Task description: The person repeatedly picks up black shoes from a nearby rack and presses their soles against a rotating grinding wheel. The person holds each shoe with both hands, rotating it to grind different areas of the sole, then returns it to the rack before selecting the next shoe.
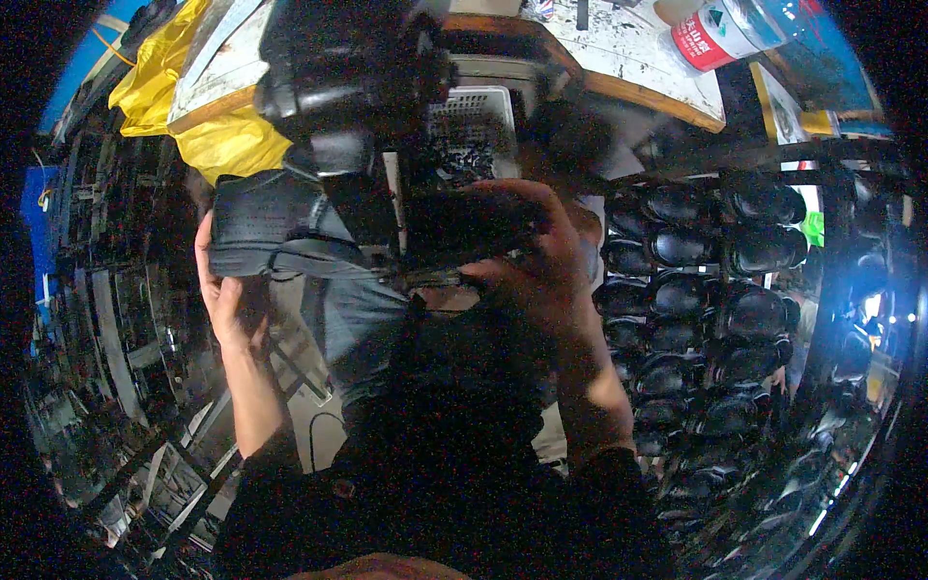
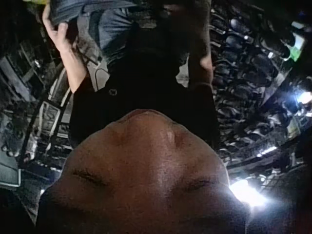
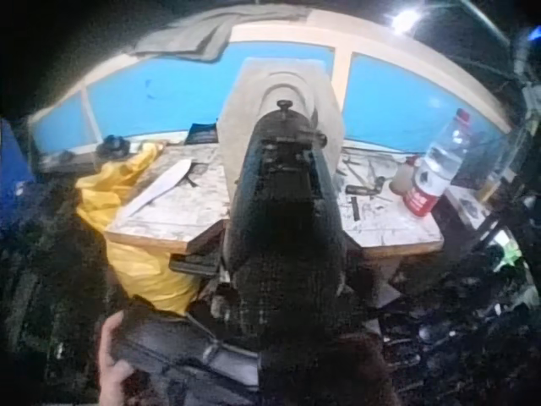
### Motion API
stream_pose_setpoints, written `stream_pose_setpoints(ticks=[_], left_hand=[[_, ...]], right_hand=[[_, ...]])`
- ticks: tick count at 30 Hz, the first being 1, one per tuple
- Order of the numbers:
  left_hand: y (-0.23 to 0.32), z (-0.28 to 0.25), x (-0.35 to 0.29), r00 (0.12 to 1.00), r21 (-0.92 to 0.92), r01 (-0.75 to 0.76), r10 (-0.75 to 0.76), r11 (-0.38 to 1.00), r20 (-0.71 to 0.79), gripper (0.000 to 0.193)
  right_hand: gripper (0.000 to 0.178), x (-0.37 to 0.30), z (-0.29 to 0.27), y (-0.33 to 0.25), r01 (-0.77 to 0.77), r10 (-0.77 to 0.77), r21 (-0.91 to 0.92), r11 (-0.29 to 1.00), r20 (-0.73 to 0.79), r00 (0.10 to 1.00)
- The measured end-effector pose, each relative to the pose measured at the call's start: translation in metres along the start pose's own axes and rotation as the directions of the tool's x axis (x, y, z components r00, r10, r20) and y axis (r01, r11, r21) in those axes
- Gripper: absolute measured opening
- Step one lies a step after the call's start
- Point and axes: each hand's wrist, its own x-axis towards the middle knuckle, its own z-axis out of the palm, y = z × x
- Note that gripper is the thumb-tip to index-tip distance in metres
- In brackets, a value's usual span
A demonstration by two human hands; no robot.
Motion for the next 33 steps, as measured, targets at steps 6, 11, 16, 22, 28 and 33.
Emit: stream_pose_setpoints(ticks=[6,11,16,22,28,33], left_hand=[[-0.004,0.003,0.001,0.940,0.403,-0.336,0.329,0.851,0.089,0.067],[0.028,0.067,-0.003,0.793,0.598,-0.609,0.433,0.521,0.429,0.078],[0.053,0.131,0.013,0.691,0.629,-0.718,0.201,0.299,0.694,0.075],[0.042,0.138,0.021,0.769,0.617,-0.446,-0.075,0.649,0.635,0.054],[0.031,0.141,0.018,0.826,0.553,-0.308,-0.070,0.774,0.559,0.047],[0.030,0.146,0.018,0.820,0.520,-0.295,-0.067,0.802,0.569,0.046]], right_hand=[[0.068,0.005,0.012,-0.015,0.049,-0.036,-0.216,0.975,0.062,0.997],[0.062,0.005,0.018,-0.026,0.057,-0.028,-0.319,0.946,0.095,0.995],[0.058,0.008,0.020,-0.030,0.087,-0.030,-0.411,0.908,0.143,0.989],[0.050,0.010,0.017,-0.049,0.306,-0.194,-0.569,0.763,0.249,0.949],[0.050,0.010,0.015,-0.049,0.332,-0.224,-0.557,0.761,0.254,0.941],[0.050,0.007,0.011,-0.043,0.318,-0.230,-0.518,0.794,0.229,0.946]])
